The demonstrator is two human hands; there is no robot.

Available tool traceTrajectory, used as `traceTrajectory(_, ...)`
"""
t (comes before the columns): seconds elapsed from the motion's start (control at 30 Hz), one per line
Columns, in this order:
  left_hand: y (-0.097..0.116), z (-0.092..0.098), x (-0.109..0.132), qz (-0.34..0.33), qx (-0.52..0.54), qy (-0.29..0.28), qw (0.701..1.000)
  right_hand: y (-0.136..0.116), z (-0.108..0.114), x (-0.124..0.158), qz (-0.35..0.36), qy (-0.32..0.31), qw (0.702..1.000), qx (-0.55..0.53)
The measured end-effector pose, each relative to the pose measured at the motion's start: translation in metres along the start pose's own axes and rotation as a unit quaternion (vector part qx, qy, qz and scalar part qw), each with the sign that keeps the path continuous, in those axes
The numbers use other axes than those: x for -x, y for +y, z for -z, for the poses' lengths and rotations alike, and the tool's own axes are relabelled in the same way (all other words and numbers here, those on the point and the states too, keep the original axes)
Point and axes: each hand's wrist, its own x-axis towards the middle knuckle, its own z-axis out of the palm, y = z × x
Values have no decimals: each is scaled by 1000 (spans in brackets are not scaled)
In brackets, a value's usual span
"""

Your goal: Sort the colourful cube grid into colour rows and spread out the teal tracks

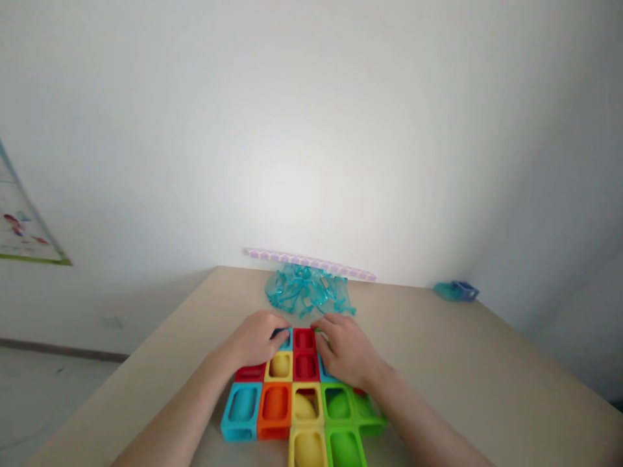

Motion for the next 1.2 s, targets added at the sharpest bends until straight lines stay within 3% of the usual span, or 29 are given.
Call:
traceTrajectory(0.17,-12,2,-1,32,76,9,997,-28,-17,-15,25,-36,998,38)
traceTrajectory(0.4,-14,1,0,18,94,-14,995,-17,-24,-15,-29,-10,999,18)
traceTrajectory(0.77,-9,7,7,-22,101,14,995,-15,-16,-13,21,113,991,-67)
traceTrajectory(0.93,-5,5,5,-58,66,0,996,-18,-11,-11,57,111,990,-66)
traceTrajectory(1.1,-1,6,3,-81,52,-16,995,-21,-8,-7,-17,104,993,-56)
traceTrajectory(1.2,-3,5,4,-79,71,3,994,-20,-10,-7,-53,71,994,-61)
